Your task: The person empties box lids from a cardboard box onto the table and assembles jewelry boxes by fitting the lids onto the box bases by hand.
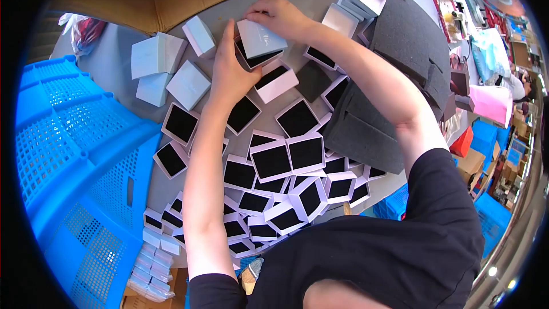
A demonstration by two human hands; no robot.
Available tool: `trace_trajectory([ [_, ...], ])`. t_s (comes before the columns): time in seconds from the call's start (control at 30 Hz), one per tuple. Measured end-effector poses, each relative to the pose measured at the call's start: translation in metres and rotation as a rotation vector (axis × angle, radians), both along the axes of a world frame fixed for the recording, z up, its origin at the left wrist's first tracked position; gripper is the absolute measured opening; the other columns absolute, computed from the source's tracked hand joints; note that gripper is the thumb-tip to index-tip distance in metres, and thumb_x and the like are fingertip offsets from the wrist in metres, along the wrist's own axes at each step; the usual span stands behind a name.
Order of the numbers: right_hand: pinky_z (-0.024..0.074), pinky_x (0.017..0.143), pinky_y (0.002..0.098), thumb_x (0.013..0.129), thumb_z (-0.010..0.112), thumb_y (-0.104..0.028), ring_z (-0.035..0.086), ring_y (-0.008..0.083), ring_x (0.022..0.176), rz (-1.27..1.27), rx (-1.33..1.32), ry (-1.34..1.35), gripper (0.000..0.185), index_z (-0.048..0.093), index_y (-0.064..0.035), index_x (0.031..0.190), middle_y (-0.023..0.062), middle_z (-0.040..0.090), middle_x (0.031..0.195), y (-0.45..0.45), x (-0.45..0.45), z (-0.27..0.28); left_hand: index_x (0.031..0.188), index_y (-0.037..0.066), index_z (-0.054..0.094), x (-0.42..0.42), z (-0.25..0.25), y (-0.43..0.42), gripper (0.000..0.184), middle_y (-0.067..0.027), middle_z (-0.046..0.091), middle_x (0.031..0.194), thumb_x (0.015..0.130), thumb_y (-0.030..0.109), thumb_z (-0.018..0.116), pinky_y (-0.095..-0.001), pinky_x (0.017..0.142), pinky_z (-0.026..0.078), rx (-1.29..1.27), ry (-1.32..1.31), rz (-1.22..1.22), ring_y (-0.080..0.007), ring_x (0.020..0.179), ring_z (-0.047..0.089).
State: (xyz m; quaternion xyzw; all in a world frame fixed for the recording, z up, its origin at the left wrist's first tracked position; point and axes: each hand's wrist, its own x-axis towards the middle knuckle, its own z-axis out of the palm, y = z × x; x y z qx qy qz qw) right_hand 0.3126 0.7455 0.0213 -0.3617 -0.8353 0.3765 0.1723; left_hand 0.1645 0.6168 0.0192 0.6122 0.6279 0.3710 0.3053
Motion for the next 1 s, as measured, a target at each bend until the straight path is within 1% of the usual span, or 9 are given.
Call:
trace_trajectory([
  [0.07,0.0486,0.087,0.0348,0.092,0.059,-0.022,0.06,0.0252,0.1,0.037,0.245,0.04,0.021,0.07,-0.0076,0.101,0.0101,0.066,0.101,-0.004,-0.005,-0.003,0.15,0.01,0.022,-0.002,-0.012,0.004,0.105,-0.0204,0.051,0.132,0.063,0.002,0.079,-0.0371,0.097,0.046,-0.01,-0.013,0.004,-0.0298,0.113,0.055],
  [0.17,0.0468,0.09,0.0398,0.088,0.062,-0.023,0.059,0.0294,0.1,0.059,0.357,-0.021,0.024,0.069,-0.0072,0.104,0.0102,0.065,0.101,-0.009,-0.009,0.001,0.15,0.009,0.021,-0.002,-0.014,0.007,0.109,-0.0202,0.052,0.131,0.061,0.001,0.082,-0.037,0.096,0.048,0.046,-0.052,0.032,-0.03,0.114,0.056],
  [0.3,0.0402,0.1,0.0411,0.085,0.064,-0.026,0.051,0.0322,0.116,0.22,0.362,-0.101,0.051,0.052,-0.0035,0.129,0.0153,0.057,0.122,-0.037,-0.005,0.007,0.15,0.007,0.018,-0.008,-0.023,0.007,0.11,-0.0207,0.05,0.131,0.061,0.004,0.083,-0.0398,0.095,0.051,-0.001,-0.183,-0.008,-0.0333,0.114,0.057],
  [0.37,0.0356,0.106,0.0416,0.083,0.066,-0.026,0.045,0.0342,0.125,0.31,0.452,-0.095,0.068,0.04,-0.0008,0.14,0.019,0.048,0.134,-0.041,0.006,0.013,0.15,0.007,0.017,-0.008,-0.023,0.006,0.111,-0.0209,0.05,0.132,0.061,0.004,0.084,-0.0397,0.094,0.051,0.033,-0.124,-0.01,-0.0338,0.112,0.059],
  [0.47,0.0298,0.112,0.0431,0.081,0.067,-0.021,0.035,0.0355,0.134,0.417,0.424,-0.202,0.079,0.028,0.0011,0.146,0.0212,0.035,0.146,-0.038,0.013,0.021,0.151,0.008,0.017,-0.007,-0.018,0.007,0.111,-0.0206,0.052,0.132,0.062,0.003,0.084,-0.0384,0.095,0.049,-0.013,-0.058,-0.007,-0.0313,0.113,0.058],
  [0.57,0.0267,0.115,0.0452,0.079,0.069,-0.017,0.034,0.0356,0.137,0.484,0.285,-0.228,0.082,0.026,-0.0002,0.147,0.02,0.033,0.148,-0.031,0.015,0.028,0.151,0.009,0.017,-0.009,-0.017,0.007,0.111,-0.0204,0.051,0.134,0.063,0.003,0.083,-0.0378,0.098,0.048,-0.066,-0.088,-0.024,-0.0303,0.117,0.056],
  [0.77,0.0297,0.114,0.0425,0.08,0.071,-0.017,0.036,0.0351,0.136,0.423,0.385,-0.425,0.084,0.025,-0.0021,0.148,0.0187,0.032,0.15,-0.044,0.014,0.033,0.151,0.011,0.019,-0.009,-0.02,0.005,0.105,-0.0186,0.046,0.14,0.066,-0.004,0.079,-0.0376,0.104,0.044,-0.033,-0.096,-0.07,-0.0301,0.124,0.052],
  [0.9,0.0398,0.105,0.0416,0.075,0.073,-0.02,0.046,0.0359,0.127,0.377,0.254,-0.12,0.081,0.033,-0.0024,0.143,0.0173,0.044,0.14,-0.036,0.02,0.024,0.15,0.01,0.023,-0.015,-0.023,0.007,0.104,-0.0182,0.05,0.136,0.064,-0.003,0.081,-0.0372,0.1,0.047,-0.077,-0.117,-0.076,-0.0297,0.124,0.053],
  [1.0,0.0428,0.102,0.0415,0.071,0.073,-0.016,0.051,0.0363,0.12,0.28,0.09,-0.089,0.074,0.043,-0.0001,0.136,0.0184,0.05,0.132,-0.039,0.029,0.042,0.149,0.01,0.026,-0.02,-0.023,0.009,0.104,-0.0181,0.054,0.133,0.063,0.001,0.083,-0.0371,0.097,0.049,-0.048,-0.057,-0.068,-0.029,0.121,0.055],
])
